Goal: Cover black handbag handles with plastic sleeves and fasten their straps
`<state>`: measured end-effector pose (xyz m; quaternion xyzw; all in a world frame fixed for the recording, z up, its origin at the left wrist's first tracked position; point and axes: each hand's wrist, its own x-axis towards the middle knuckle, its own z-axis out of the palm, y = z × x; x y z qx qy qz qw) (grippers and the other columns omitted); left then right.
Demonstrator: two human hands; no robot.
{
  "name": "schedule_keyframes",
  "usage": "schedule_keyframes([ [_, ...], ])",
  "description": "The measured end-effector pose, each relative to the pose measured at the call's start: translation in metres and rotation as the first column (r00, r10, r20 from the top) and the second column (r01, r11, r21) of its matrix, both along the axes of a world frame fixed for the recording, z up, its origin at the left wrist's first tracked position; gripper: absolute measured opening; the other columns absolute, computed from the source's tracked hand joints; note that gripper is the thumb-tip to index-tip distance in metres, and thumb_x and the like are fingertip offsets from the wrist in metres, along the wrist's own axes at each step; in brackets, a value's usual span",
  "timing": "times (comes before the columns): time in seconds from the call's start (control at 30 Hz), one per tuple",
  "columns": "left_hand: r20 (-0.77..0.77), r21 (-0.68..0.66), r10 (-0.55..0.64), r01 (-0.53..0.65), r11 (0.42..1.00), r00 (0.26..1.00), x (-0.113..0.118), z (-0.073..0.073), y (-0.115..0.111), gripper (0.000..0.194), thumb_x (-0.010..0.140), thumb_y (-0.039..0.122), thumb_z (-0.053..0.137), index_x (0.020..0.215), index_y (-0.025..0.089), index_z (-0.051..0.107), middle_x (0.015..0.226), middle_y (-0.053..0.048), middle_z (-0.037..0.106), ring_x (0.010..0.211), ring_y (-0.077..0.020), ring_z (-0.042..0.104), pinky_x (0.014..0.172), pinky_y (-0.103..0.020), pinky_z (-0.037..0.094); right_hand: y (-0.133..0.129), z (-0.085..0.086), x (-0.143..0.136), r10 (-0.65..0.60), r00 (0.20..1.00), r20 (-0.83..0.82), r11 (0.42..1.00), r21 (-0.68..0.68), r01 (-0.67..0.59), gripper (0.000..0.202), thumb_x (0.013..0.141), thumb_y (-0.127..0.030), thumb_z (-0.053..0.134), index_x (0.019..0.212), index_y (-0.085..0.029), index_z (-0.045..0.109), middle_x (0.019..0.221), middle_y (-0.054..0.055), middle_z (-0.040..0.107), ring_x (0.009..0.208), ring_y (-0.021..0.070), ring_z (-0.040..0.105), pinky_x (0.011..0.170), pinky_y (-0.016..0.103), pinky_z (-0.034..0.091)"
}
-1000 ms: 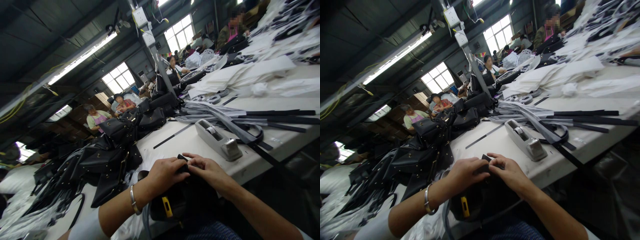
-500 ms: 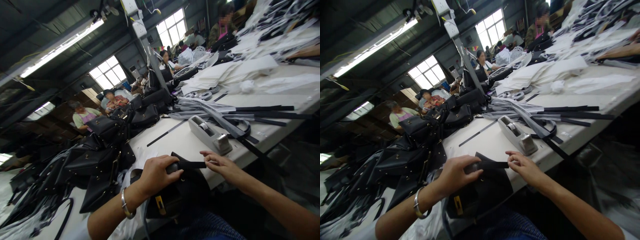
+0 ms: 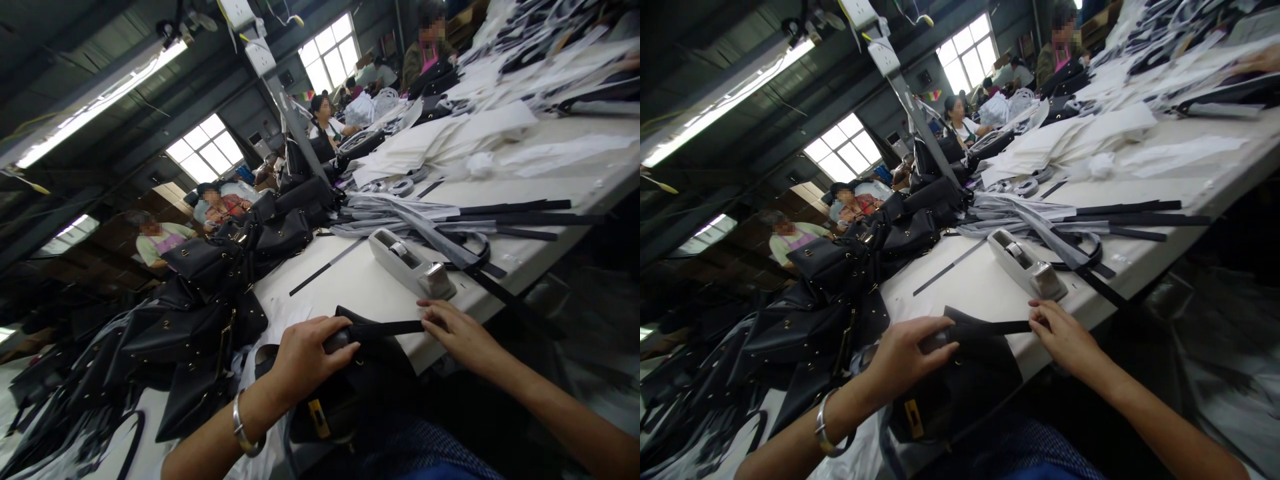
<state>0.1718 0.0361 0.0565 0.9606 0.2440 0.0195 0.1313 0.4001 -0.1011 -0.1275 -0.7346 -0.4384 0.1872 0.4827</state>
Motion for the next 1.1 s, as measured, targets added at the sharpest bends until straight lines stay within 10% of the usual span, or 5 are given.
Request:
schedule_keyframes([
  [0.13,0.0,-0.035,0.01,-0.01,0.999,1.0,0.0,0.001,0.0,0.028,0.085,0.039,0.069,0.111,0.027,0.071,0.1,-0.001,0.076,0.091,-0.0224,0.071,0.078,-0.031,0.051,-0.006,0.002,-0.007,-0.064,0.995,0.08,0.996,-0.06,0.069,0.017,0.088,-0.032,0.047,0.085,-0.024,0.061,0.126,0.009,0.062,0.103,0.0305,0.066,0.089,0.05,0.053],
  [0.27,0.012,-0.076,0.033,-0.032,0.997,0.999,0.002,0.001,-0.002,0.029,0.084,0.04,0.07,0.11,0.026,0.071,0.102,-0.002,0.076,0.094,-0.0238,0.07,0.081,-0.032,0.051,-0.003,0.035,-0.03,-0.106,0.968,0.227,0.984,0.167,0.069,0.025,0.094,-0.03,0.047,0.112,-0.024,0.064,0.135,0.009,0.058,0.125,0.0314,0.053,0.106,0.051,0.041],
  [0.53,0.034,-0.296,0.223,-0.203,0.933,0.974,0.009,0.013,-0.009,0.034,0.082,0.041,0.071,0.111,0.024,0.069,0.106,-0.004,0.074,0.097,-0.0239,0.068,0.086,-0.033,0.05,0.026,0.08,-0.066,0.309,0.914,-0.263,0.932,0.276,-0.235,0.006,0.091,-0.029,0.064,0.092,-0.024,0.066,0.087,-0.001,0.07,0.084,0.0179,0.065,0.078,0.029,0.049],
  [0.8,-0.308,-0.657,0.535,-0.582,0.479,0.787,0.021,0.016,-0.003,0.055,0.074,0.046,0.074,0.115,0.013,0.059,0.088,-0.006,0.069,0.081,-0.019,0.065,0.068,-0.027,0.048,0.033,0.074,-0.067,0.394,0.852,-0.346,0.902,0.324,-0.286,0.009,0.089,-0.031,0.064,0.091,-0.022,0.065,0.081,-0.002,0.067,0.076,0.0163,0.063,0.07,0.026,0.046],
  [1.1,-0.299,-0.504,0.4,-0.5,0.705,0.866,0.03,0.025,-0.006,0.024,0.069,0.033,0.069,0.083,0.013,0.067,0.07,0.0,0.063,0.064,-0.0152,0.057,0.055,-0.024,0.038,0.031,0.074,-0.071,0.403,0.848,-0.344,0.896,0.338,-0.289,0.007,0.086,-0.029,0.065,0.087,-0.021,0.066,0.08,-0.001,0.067,0.074,0.0168,0.06,0.07,0.027,0.046],
])
